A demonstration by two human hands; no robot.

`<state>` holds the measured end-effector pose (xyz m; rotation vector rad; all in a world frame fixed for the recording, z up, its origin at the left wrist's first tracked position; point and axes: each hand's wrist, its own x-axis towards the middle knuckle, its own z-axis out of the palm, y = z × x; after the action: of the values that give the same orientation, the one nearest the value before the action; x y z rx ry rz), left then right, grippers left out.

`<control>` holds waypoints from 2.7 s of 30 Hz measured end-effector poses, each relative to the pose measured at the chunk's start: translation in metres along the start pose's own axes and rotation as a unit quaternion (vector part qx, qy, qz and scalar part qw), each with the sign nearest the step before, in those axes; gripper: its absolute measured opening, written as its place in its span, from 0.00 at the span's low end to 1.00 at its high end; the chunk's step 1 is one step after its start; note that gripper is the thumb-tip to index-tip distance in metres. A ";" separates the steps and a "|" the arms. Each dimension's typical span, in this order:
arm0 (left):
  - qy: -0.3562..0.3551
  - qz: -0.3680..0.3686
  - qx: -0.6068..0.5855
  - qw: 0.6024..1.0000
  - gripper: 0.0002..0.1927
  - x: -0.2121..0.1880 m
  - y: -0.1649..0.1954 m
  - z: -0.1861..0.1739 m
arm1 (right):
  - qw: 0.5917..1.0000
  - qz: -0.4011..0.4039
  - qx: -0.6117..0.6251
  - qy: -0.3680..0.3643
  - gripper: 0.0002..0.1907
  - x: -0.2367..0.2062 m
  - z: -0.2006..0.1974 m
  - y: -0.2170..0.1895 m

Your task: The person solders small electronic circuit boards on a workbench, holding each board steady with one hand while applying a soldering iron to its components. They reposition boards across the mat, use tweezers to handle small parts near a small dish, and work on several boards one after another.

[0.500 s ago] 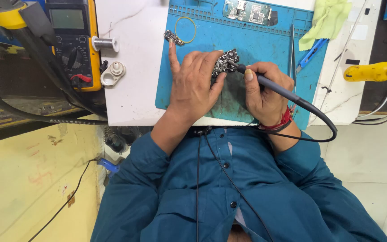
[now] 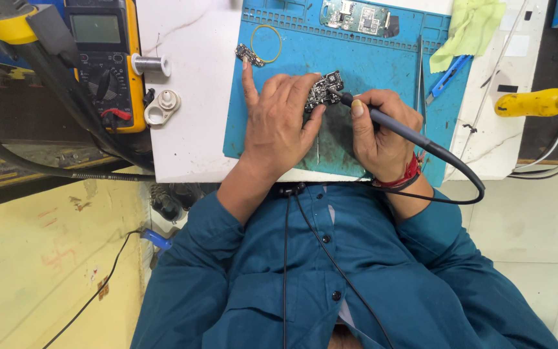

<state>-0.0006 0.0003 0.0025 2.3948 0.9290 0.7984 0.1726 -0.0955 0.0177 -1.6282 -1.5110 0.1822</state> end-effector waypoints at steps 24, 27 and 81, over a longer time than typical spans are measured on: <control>-0.001 -0.004 0.000 1.000 0.26 0.000 0.000 0.001 | 0.999 0.036 0.040 0.009 0.06 -0.003 -0.001 0.000; -0.002 -0.001 0.003 1.000 0.25 0.000 -0.001 0.001 | 0.999 0.033 0.034 0.021 0.06 -0.003 0.000 0.001; -0.001 -0.005 -0.001 1.000 0.25 0.000 -0.001 0.001 | 1.000 0.017 0.004 0.012 0.05 -0.002 0.001 0.000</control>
<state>-0.0007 0.0005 0.0013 2.3871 0.9381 0.7921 0.1718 -0.0970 0.0162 -1.6455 -1.4631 0.1870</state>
